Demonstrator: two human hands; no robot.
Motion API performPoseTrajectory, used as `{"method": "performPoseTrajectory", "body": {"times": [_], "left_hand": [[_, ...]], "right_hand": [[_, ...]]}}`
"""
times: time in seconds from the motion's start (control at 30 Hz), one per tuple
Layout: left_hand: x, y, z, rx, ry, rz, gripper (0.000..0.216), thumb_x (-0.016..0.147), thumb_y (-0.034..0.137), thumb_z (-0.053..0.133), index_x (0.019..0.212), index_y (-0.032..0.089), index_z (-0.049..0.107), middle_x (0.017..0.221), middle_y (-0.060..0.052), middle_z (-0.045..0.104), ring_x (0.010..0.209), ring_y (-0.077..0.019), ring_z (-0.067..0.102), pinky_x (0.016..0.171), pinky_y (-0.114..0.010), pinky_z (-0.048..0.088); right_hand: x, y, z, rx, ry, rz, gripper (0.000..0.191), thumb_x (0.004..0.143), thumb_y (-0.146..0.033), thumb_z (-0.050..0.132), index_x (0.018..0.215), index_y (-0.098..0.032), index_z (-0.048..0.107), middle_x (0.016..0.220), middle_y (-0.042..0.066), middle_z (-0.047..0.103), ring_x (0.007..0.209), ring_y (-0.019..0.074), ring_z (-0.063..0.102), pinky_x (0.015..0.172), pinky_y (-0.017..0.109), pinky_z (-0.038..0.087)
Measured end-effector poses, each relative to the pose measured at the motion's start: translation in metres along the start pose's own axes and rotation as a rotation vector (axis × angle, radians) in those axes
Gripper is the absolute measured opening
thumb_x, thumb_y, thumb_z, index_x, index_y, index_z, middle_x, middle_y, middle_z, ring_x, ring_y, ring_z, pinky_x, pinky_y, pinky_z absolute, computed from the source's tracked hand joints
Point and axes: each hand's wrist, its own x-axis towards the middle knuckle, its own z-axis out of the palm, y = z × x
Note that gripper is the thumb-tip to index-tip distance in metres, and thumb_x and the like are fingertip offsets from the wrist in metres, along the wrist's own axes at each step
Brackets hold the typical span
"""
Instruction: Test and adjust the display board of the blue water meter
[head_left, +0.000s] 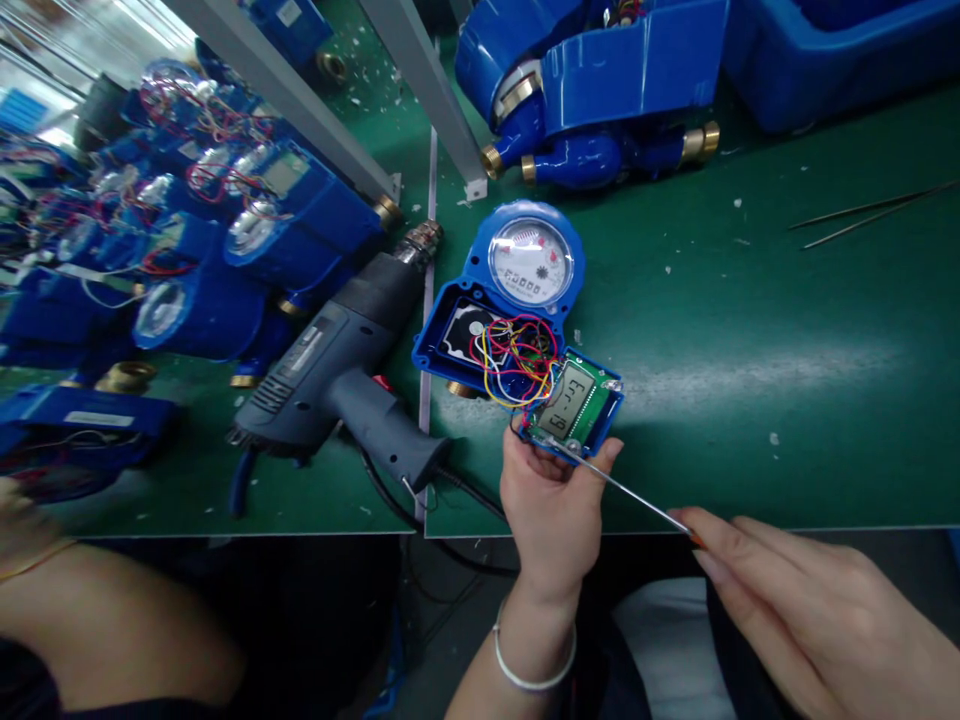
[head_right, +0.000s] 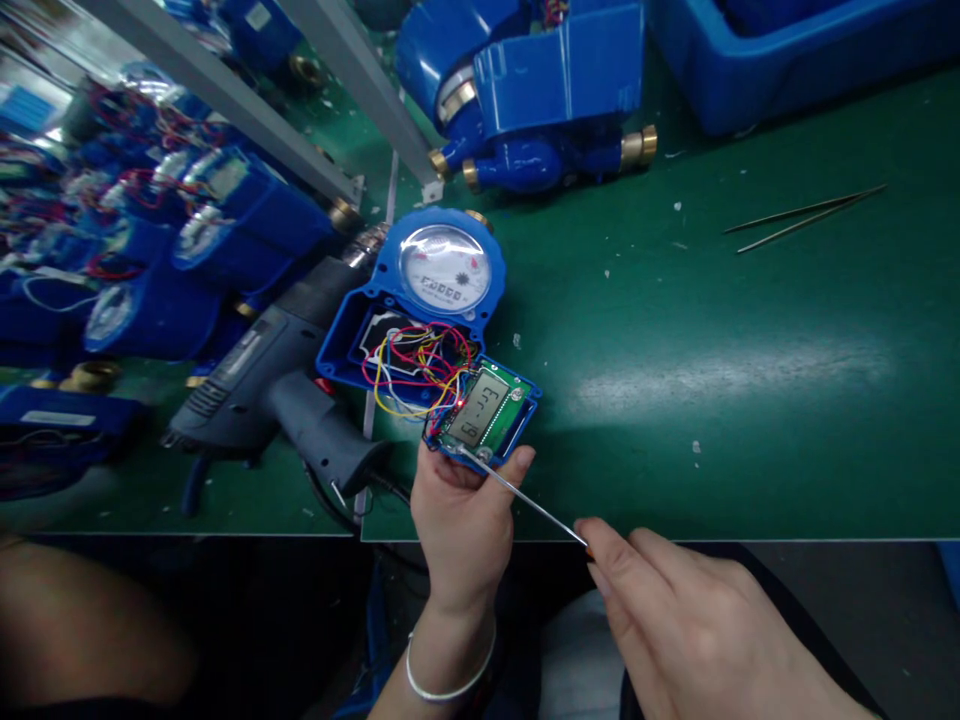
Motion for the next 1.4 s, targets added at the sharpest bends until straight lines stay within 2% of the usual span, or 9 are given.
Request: {"method": "performPoseTrajectory", "body": {"times": [0.1, 0.2, 0.33, 0.53, 0.73, 0.9, 1.03, 1.27, 1.4], "left_hand": [[0.0, 0.001, 0.002, 0.013, 0.029, 0.009, 0.049, 0.06, 0.012, 0.081, 0.099, 0.017, 0.051, 0.092, 0.0, 0.07, 0.082, -0.0119, 0.068, 0.075, -0.018, 0.055], [0.0, 0.001, 0.002, 0.011, 0.056, 0.013, 0.052, 0.058, 0.012, 0.082, 0.098, 0.018, 0.05, 0.091, 0.001, 0.069, 0.081, -0.0115, 0.068, 0.074, -0.018, 0.055], [-0.003, -0.001, 0.001, 0.043, 0.068, 0.01, 0.053, 0.059, 0.014, 0.082, 0.1, 0.018, 0.05, 0.094, 0.0, 0.069, 0.084, -0.0127, 0.068, 0.076, -0.02, 0.055], [-0.006, -0.001, -0.002, 0.259, 0.089, 0.061, 0.042, 0.064, 0.021, 0.079, 0.096, 0.019, 0.053, 0.089, 0.0, 0.07, 0.081, -0.0145, 0.068, 0.07, -0.021, 0.056], [-0.005, 0.001, -0.005, 0.325, 0.044, 0.042, 0.037, 0.068, 0.023, 0.077, 0.098, 0.021, 0.055, 0.093, 0.003, 0.069, 0.084, -0.0105, 0.067, 0.075, -0.017, 0.053], [-0.004, 0.002, -0.002, 0.297, 0.059, 0.041, 0.036, 0.068, 0.024, 0.077, 0.097, 0.022, 0.055, 0.094, 0.004, 0.07, 0.086, -0.008, 0.066, 0.078, -0.014, 0.051], [-0.005, 0.0, -0.002, 0.346, 0.094, 0.017, 0.037, 0.067, 0.029, 0.078, 0.094, 0.021, 0.055, 0.091, 0.003, 0.07, 0.083, -0.0102, 0.067, 0.073, -0.016, 0.051], [-0.008, -0.001, -0.003, 0.458, 0.136, 0.022, 0.042, 0.064, 0.036, 0.079, 0.095, 0.02, 0.056, 0.09, 0.0, 0.07, 0.081, -0.0153, 0.067, 0.067, -0.022, 0.051], [-0.006, 0.001, -0.002, 0.388, 0.115, 0.027, 0.042, 0.064, 0.033, 0.079, 0.097, 0.019, 0.056, 0.091, -0.001, 0.071, 0.083, -0.0166, 0.067, 0.067, -0.023, 0.052]], "right_hand": [[0.005, -0.003, -0.008, 0.087, -0.055, 0.03, 0.03, 0.094, -0.014, 0.031, 0.103, -0.005, 0.058, 0.076, 0.008, 0.067, 0.069, 0.0115, 0.067, 0.07, 0.014, 0.054], [0.006, -0.005, -0.012, 0.078, -0.083, 0.03, 0.03, 0.094, -0.013, 0.032, 0.104, -0.004, 0.058, 0.077, 0.009, 0.069, 0.07, 0.0111, 0.068, 0.074, 0.012, 0.053], [0.003, -0.005, -0.013, 0.073, -0.101, 0.028, 0.028, 0.092, -0.013, 0.033, 0.103, -0.004, 0.057, 0.075, 0.009, 0.068, 0.068, 0.0131, 0.068, 0.073, 0.015, 0.054], [0.006, -0.009, -0.01, 0.131, -0.082, 0.082, 0.028, 0.091, -0.014, 0.035, 0.104, -0.004, 0.059, 0.078, 0.01, 0.069, 0.064, 0.013, 0.068, 0.068, 0.015, 0.055], [0.018, -0.016, -0.01, 0.263, -0.049, 0.166, 0.026, 0.091, -0.016, 0.038, 0.097, -0.014, 0.063, 0.083, 0.005, 0.071, 0.073, 0.013, 0.068, 0.074, 0.013, 0.053], [0.011, -0.016, -0.003, 0.101, -0.023, 0.057, 0.03, 0.091, -0.012, 0.035, 0.099, -0.001, 0.062, 0.078, 0.012, 0.07, 0.066, 0.0153, 0.068, 0.066, 0.017, 0.056], [0.005, -0.018, 0.005, -0.013, -0.001, -0.006, 0.03, 0.088, -0.009, 0.036, 0.102, 0.002, 0.06, 0.08, 0.015, 0.069, 0.061, 0.0182, 0.068, 0.06, 0.024, 0.058], [0.012, -0.028, 0.013, 0.144, 0.026, 0.12, 0.03, 0.09, -0.012, 0.036, 0.104, -0.007, 0.062, 0.082, 0.011, 0.071, 0.071, 0.017, 0.069, 0.065, 0.019, 0.058], [0.014, -0.03, 0.017, 0.155, 0.056, 0.128, 0.031, 0.09, -0.012, 0.035, 0.103, -0.002, 0.061, 0.083, 0.014, 0.07, 0.068, 0.0185, 0.068, 0.065, 0.024, 0.058]]}}
